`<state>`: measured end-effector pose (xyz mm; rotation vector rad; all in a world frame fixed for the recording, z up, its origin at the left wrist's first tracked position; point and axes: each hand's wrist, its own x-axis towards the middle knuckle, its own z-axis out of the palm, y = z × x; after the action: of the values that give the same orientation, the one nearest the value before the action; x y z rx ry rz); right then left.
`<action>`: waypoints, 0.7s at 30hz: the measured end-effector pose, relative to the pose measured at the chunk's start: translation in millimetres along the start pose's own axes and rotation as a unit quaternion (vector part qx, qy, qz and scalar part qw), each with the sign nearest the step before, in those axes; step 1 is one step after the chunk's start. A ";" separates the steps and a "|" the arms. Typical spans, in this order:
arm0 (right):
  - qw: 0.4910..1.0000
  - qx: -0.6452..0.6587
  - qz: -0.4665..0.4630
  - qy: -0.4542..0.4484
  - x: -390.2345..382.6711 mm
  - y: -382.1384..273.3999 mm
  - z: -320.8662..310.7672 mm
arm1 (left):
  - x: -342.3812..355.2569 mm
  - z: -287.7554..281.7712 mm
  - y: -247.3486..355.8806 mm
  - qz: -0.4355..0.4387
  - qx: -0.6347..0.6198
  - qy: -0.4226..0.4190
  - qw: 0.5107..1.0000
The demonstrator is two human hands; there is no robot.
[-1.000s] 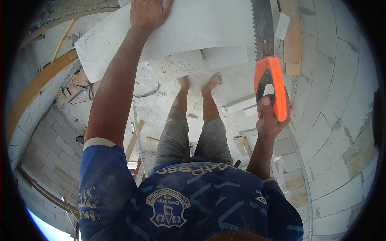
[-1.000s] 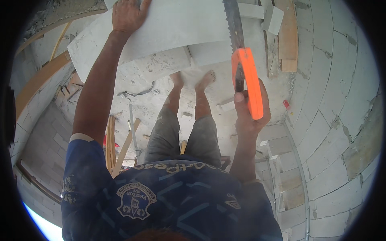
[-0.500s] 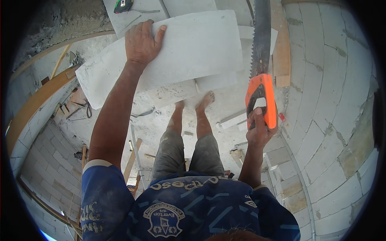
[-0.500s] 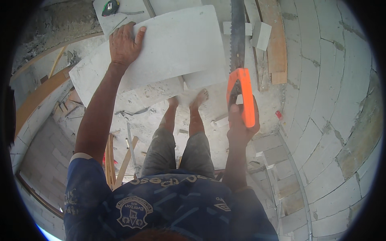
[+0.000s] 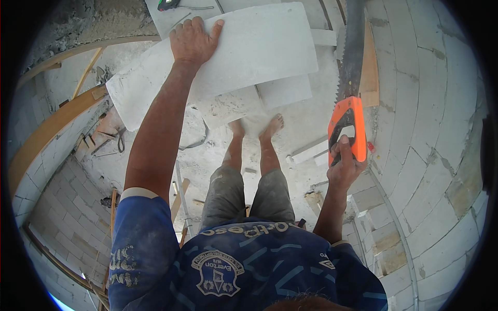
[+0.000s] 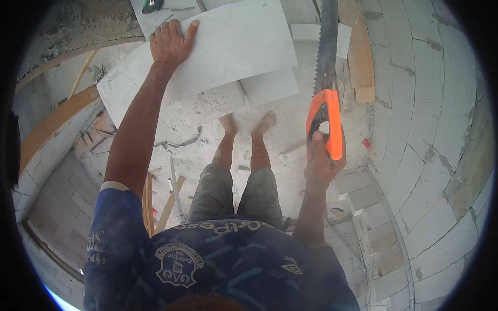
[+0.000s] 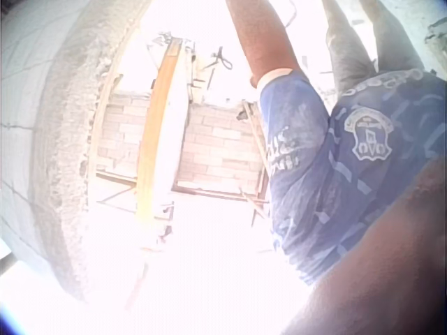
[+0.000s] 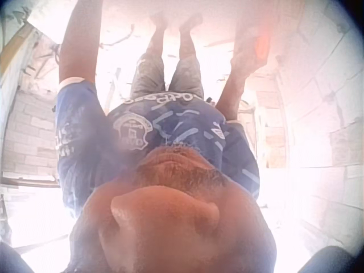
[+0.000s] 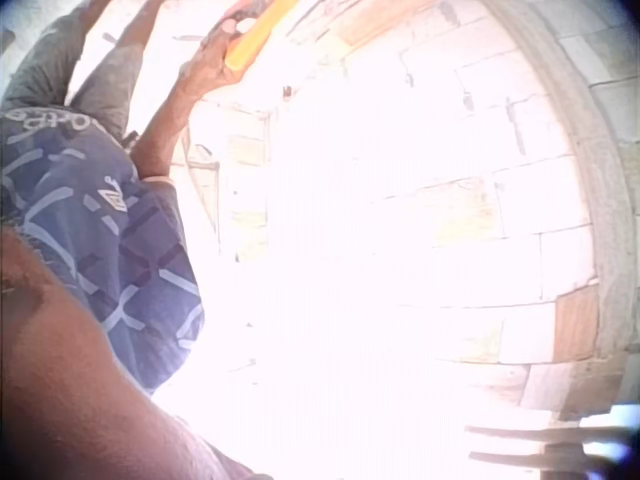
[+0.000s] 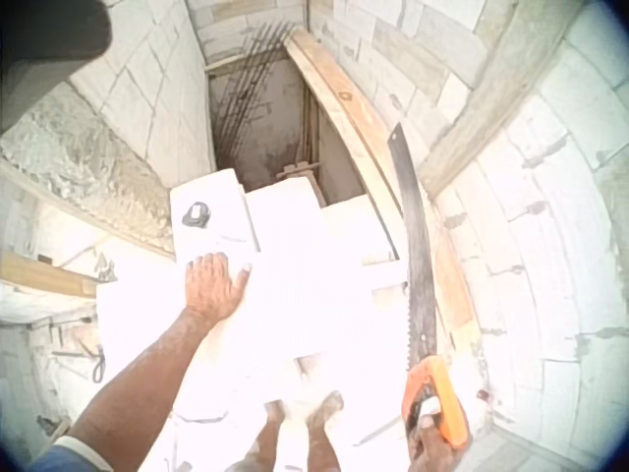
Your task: The person measures a large white stone block with a yellow tape measure and marks it using a pencil, then uses a hand saw to cut through the stone at the marked line.
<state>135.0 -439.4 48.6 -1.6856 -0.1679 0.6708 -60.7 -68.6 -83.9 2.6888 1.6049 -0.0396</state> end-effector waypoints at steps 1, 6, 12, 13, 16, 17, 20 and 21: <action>1.000 0.009 -0.002 -0.025 -4.8 1.7 -3.6 | -0.8 -0.9 0.0 -0.003 0.006 -0.004 1.000; 0.996 -0.058 -0.023 -0.060 -28.8 3.4 1.7 | -2.0 -1.8 0.4 -0.011 0.020 -0.002 1.000; 0.974 -0.124 -0.031 -0.185 -32.3 2.7 34.2 | -1.6 -4.3 0.5 -0.020 0.018 -0.013 1.000; 0.971 -0.083 -0.090 -0.206 -30.5 6.1 44.1 | -2.0 -4.6 1.5 -0.024 0.017 -0.017 0.999; 0.968 -0.026 -0.026 -0.247 -28.6 -5.1 63.4 | -1.0 -6.0 3.1 -0.037 0.018 -0.026 0.999; 0.966 -0.026 -0.041 -0.255 -25.7 -3.2 68.7 | 0.0 -6.6 2.9 -0.042 0.016 -0.031 0.998; 0.960 -0.050 -0.004 -0.274 -19.1 -7.2 76.4 | 1.8 -9.5 0.1 -0.054 -0.012 -0.053 0.997; 0.961 -0.049 0.000 -0.274 -16.8 -7.1 79.9 | 2.5 -9.1 0.2 -0.054 -0.010 -0.057 0.997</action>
<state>81.9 -377.3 54.5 -1.5549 -0.6002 1.1354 -59.2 -66.3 -74.9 2.5328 1.7039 -0.1744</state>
